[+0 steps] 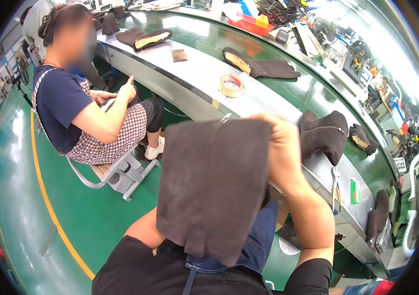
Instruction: Apply adhesive or trimming material to the sole and inner part of boots at a manufacturing station.
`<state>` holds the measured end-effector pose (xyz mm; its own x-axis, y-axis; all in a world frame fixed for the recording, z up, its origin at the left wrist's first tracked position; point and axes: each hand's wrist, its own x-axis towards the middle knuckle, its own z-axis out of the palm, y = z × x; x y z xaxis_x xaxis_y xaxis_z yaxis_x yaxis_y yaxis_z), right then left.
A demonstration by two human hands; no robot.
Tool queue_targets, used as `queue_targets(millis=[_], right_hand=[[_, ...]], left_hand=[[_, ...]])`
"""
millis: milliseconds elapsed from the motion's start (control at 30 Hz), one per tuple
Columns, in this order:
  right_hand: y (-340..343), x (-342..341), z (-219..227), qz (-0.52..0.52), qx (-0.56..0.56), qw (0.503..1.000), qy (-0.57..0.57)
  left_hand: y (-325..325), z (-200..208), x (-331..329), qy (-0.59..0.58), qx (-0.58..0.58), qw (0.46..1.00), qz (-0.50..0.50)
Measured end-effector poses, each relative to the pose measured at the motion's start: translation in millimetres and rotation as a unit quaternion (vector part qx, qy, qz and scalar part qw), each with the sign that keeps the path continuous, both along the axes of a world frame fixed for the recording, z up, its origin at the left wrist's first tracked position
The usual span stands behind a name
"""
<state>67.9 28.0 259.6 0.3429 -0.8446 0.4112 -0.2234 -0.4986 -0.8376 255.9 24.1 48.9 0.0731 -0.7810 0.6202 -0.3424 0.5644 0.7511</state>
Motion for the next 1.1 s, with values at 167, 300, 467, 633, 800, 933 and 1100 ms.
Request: queue_targets(millis=[167,300,467,633,800,933,1100], right_hand=[[-15,22,-62,-0.017,0.080,0.990,0.118],[-26,21,-107,0.055,0.209,0.975,0.054],[11,-18,-159,0.089,0.341,0.934,-0.049],[67,-44,-200,0.116,0.228,0.967,0.017],[94,-39,-207,-0.035,0.165,0.981,0.093],[100,-45,-219,-0.054,0.090,0.991,0.082],[107,-44,-217,-0.058,0.057,0.994,0.067]], left_hand=[[19,-15,-8,0.161,0.136,0.975,-0.074],[39,-37,-24,0.293,0.263,0.910,-0.128],[72,-64,-42,0.450,0.418,0.771,-0.170],[78,-110,-43,0.371,0.433,0.781,-0.256],[67,-125,-57,0.592,0.576,0.487,-0.285],[66,-119,-62,0.600,0.566,0.483,-0.293],[68,-131,-58,0.629,0.574,0.439,-0.286]])
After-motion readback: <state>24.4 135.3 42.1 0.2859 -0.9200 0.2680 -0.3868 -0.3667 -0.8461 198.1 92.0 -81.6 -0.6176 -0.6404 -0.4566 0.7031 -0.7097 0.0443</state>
